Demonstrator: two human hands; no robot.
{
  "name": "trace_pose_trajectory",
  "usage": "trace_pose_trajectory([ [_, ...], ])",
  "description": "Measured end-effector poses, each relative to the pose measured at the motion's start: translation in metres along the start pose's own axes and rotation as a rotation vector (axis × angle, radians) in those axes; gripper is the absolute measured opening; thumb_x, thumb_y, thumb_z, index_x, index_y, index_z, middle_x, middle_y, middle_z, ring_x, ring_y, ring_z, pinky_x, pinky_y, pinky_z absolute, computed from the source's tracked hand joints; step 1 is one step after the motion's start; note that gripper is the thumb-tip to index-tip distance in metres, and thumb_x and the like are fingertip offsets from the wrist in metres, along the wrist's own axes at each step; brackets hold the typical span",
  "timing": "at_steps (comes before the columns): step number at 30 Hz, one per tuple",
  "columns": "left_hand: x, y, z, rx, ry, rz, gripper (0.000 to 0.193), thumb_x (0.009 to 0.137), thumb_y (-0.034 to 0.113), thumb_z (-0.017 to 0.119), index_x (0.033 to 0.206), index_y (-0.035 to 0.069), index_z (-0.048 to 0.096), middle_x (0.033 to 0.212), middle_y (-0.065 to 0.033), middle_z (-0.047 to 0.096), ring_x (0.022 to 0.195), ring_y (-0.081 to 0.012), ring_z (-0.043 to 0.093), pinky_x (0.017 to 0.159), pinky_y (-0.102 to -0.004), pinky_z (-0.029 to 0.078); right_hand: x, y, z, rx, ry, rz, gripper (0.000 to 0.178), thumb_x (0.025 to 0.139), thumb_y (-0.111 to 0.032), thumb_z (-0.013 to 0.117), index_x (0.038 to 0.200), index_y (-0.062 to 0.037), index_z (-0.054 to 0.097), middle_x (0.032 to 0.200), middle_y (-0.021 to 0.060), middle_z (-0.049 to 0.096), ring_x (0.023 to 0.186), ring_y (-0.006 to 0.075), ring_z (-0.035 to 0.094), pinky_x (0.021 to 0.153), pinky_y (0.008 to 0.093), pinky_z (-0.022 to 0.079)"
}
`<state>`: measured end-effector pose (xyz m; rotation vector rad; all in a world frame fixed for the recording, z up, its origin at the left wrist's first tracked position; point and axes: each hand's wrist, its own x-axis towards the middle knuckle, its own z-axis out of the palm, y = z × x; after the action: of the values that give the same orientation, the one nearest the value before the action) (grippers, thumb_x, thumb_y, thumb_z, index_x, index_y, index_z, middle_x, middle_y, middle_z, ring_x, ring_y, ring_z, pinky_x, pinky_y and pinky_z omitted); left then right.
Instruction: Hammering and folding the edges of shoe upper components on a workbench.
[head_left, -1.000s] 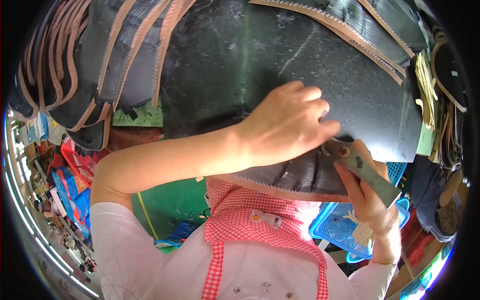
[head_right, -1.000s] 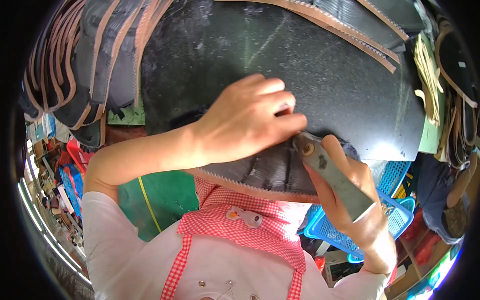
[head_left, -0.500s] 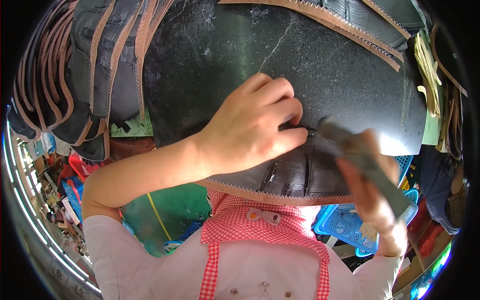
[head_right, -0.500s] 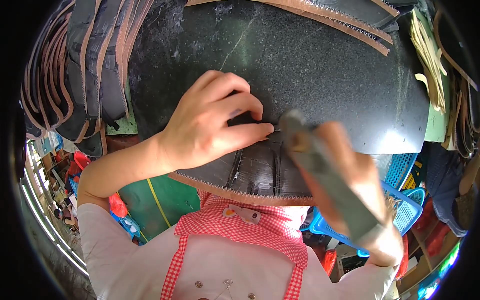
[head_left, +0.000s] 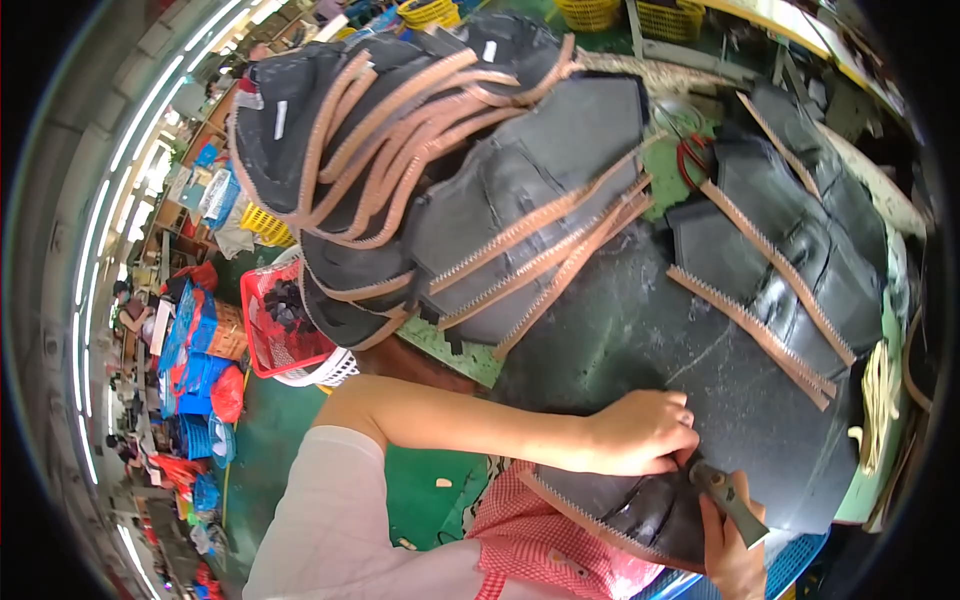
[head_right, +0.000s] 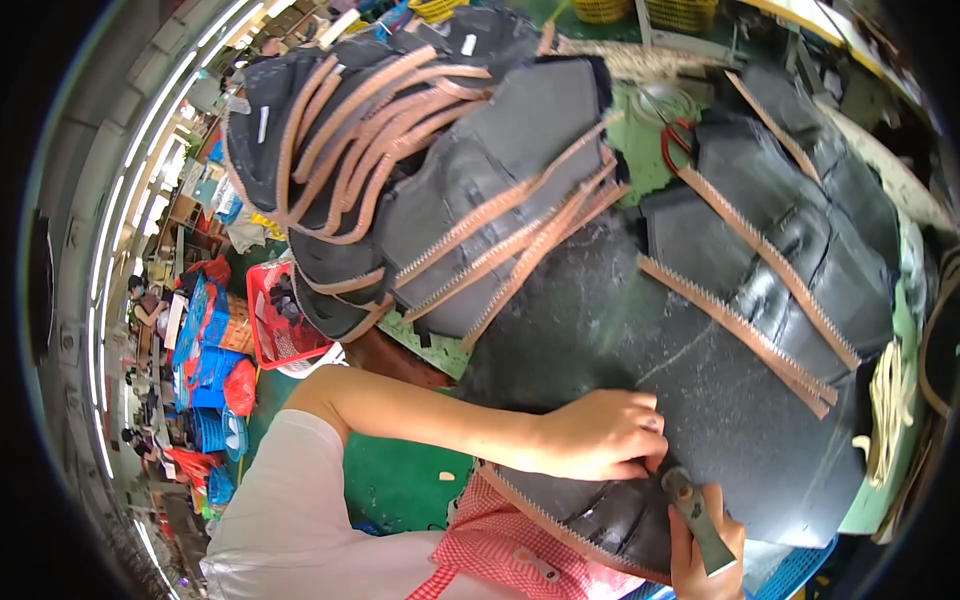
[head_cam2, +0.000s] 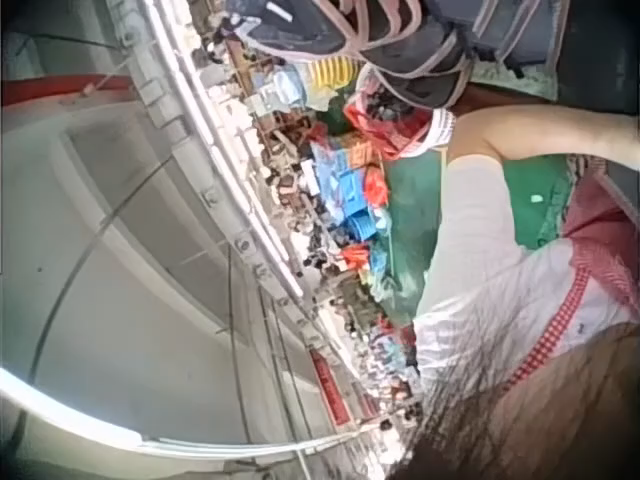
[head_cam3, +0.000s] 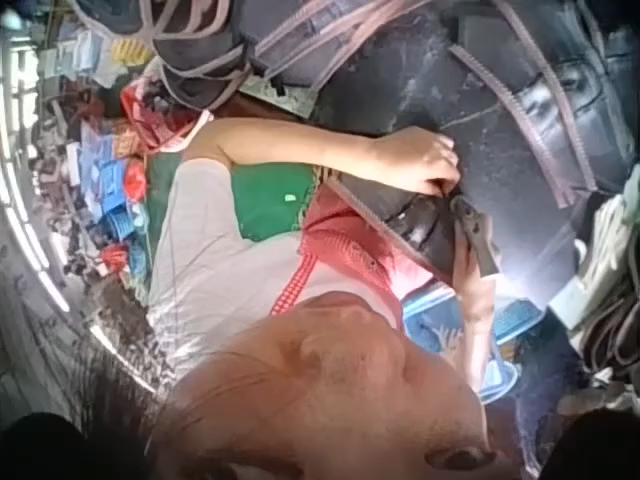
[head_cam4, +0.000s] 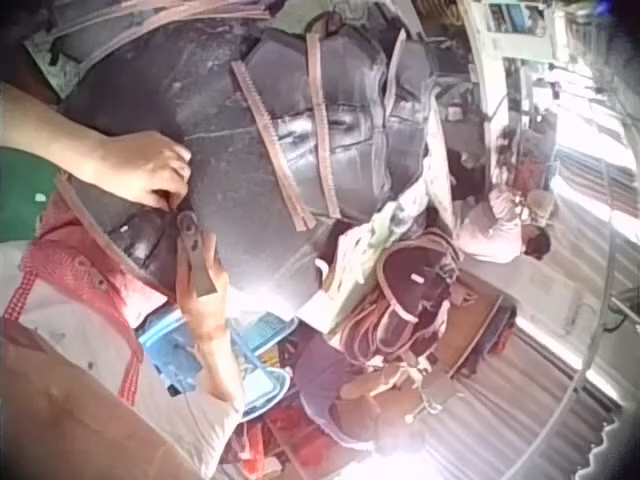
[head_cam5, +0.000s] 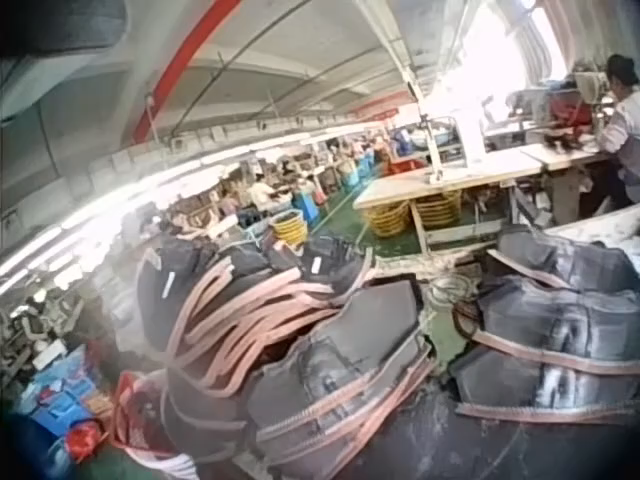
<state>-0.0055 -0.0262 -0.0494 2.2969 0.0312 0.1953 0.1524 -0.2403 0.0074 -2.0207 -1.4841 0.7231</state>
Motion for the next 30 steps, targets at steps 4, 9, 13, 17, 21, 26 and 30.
trace_pose_trajectory([
  [4, -0.004, 0.009, 0.007, -0.172, 0.093, 0.012, 0.012, 0.089, 0.017, 0.073, 0.091, 0.009, 0.065, 0.082, -0.0086, 0.063, 0.085, -0.0344, 0.065, 0.076, -0.0472, 0.053, -0.005, -0.007, -0.027, 0.208, -0.182, 0.172, 0.024, 0.104, -0.004, 0.061, 0.127, 0.0024, 0.065, 0.112, 0.0242, 0.075, 0.100, 0.0402, 0.076, 0.079, 0.0431, 0.057],
  [9, -0.005, 0.020, -0.003, -0.488, -0.122, -0.145, 0.016, 0.103, 0.017, 0.064, 0.109, 0.006, 0.055, 0.082, -0.0139, 0.068, 0.079, -0.0379, 0.069, 0.071, -0.0480, 0.051, -0.005, -0.028, -0.041, 0.198, -0.124, 0.107, 0.023, 0.104, -0.003, 0.060, 0.126, 0.0003, 0.065, 0.104, 0.0230, 0.074, 0.093, 0.0405, 0.076, 0.074, 0.0456, 0.056],
  [13, -0.003, 0.022, -0.002, -0.218, -0.134, -0.158, 0.013, 0.103, 0.017, 0.061, 0.108, 0.007, 0.055, 0.071, -0.0124, 0.065, 0.067, -0.0373, 0.068, 0.063, -0.0488, 0.051, 0.002, -0.029, -0.030, 0.190, -0.120, -0.034, 0.023, 0.103, 0.000, 0.058, 0.124, -0.0005, 0.067, 0.109, 0.0234, 0.073, 0.100, 0.0406, 0.074, 0.079, 0.0446, 0.056],
  [17, -0.005, 0.016, 0.011, 0.275, -0.267, -0.140, 0.018, 0.096, 0.023, 0.068, 0.104, 0.010, 0.059, 0.069, -0.0087, 0.062, 0.068, -0.0304, 0.067, 0.062, -0.0474, 0.049, 0.000, -0.024, -0.020, 0.153, -0.164, 0.028, 0.020, 0.103, 0.001, 0.057, 0.119, 0.0011, 0.067, 0.109, 0.0244, 0.070, 0.098, 0.0443, 0.070, 0.081, 0.0461, 0.055],
  [21, -0.012, 0.004, 0.009, 0.244, 0.067, 0.054, 0.020, 0.087, 0.028, 0.080, 0.096, 0.016, 0.067, 0.087, 0.0019, 0.062, 0.094, -0.0216, 0.056, 0.083, -0.0382, 0.043, -0.001, -0.022, -0.013, 0.162, -0.140, 0.038, 0.018, 0.103, -0.001, 0.057, 0.117, 0.0009, 0.068, 0.105, 0.0251, 0.069, 0.096, 0.0462, 0.068, 0.080, 0.0480, 0.053],
  [26, -0.017, -0.002, 0.000, 0.062, 0.040, 0.047, 0.022, 0.082, 0.032, 0.084, 0.098, 0.019, 0.074, 0.094, 0.0020, 0.064, 0.103, -0.0220, 0.057, 0.088, -0.0393, 0.043, 0.011, -0.023, -0.016, 0.150, -0.123, -0.032, 0.030, 0.096, -0.003, 0.072, 0.124, 0.0054, 0.063, 0.097, 0.0241, 0.073, 0.087, 0.0441, 0.073, 0.074, 0.0470, 0.056],
  [30, -0.017, -0.003, 0.000, 0.065, 0.199, 0.139, 0.018, 0.077, 0.027, 0.088, 0.087, 0.019, 0.075, 0.096, 0.0046, 0.065, 0.099, -0.0226, 0.059, 0.083, -0.0403, 0.046, 0.011, -0.031, -0.031, 0.181, -0.101, 0.156, 0.016, 0.098, -0.003, 0.070, 0.111, -0.0011, 0.061, 0.080, 0.0186, 0.066, 0.071, 0.0403, 0.073, 0.062, 0.0385, 0.054],
])
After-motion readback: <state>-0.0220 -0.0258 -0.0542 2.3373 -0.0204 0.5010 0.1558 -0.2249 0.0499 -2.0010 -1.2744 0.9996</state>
